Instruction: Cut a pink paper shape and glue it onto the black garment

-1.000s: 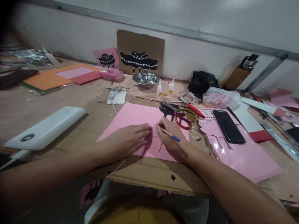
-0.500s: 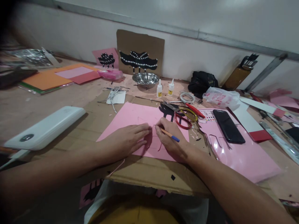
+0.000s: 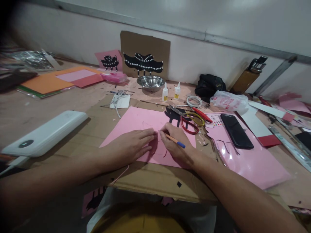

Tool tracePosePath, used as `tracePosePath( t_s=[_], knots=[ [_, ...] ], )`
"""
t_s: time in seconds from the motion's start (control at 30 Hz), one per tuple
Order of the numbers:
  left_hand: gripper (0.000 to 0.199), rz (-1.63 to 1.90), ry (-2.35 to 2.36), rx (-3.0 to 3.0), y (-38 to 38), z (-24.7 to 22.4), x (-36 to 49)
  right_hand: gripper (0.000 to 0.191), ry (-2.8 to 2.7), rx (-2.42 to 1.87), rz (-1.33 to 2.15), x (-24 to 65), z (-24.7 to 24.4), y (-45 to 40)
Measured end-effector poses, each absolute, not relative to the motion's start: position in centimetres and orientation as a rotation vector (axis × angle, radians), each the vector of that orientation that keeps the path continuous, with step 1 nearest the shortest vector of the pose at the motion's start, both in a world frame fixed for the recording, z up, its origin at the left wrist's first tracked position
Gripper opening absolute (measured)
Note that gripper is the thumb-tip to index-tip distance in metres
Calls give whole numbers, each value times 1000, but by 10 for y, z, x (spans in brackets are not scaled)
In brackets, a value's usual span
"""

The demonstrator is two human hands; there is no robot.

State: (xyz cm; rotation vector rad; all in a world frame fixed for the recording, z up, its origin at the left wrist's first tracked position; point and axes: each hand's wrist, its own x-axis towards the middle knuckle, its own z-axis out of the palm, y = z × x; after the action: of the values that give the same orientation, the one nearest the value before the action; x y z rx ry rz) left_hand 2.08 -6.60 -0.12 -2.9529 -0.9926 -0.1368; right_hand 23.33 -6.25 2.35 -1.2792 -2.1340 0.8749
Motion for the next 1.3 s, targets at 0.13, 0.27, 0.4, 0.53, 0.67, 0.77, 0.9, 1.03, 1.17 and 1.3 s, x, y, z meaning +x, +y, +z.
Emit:
tracePosePath(
  t_s=[0.13,0.27,0.4,0.53,0.67,0.77,0.9,1.03,1.17,1.3],
  knots=[
    [26,-84,-985,-2936,-66,-1,21,20,-2112,-1279,842,233,21,-61],
    [26,-240,-988,-3010,-65,-2,19,18,-1933,-1317,883,230,23,-62],
    [26,-335,-985,-3071,-65,1,19,17,-1609,-1348,889,231,26,-60],
    [25,-243,-920,-2958,-67,3,21,22,-1646,-1418,794,241,31,-58],
    [29,-246,-875,-2874,-69,-1,20,28,-1920,-1490,591,253,38,-61],
    [31,-239,-920,-2879,-72,0,20,29,-2044,-1513,472,253,45,-65],
    [34,-159,-970,-2907,-74,10,23,22,-2192,-1570,461,243,53,-64],
    [34,-152,-967,-2921,-74,13,25,18,-2202,-1616,479,239,48,-57],
    [30,-131,-925,-2911,-73,6,23,16,-2115,-1573,566,241,42,-53],
    [27,-427,-1072,-2952,-70,5,17,17,-2022,-1490,718,248,45,-53]
  ],
)
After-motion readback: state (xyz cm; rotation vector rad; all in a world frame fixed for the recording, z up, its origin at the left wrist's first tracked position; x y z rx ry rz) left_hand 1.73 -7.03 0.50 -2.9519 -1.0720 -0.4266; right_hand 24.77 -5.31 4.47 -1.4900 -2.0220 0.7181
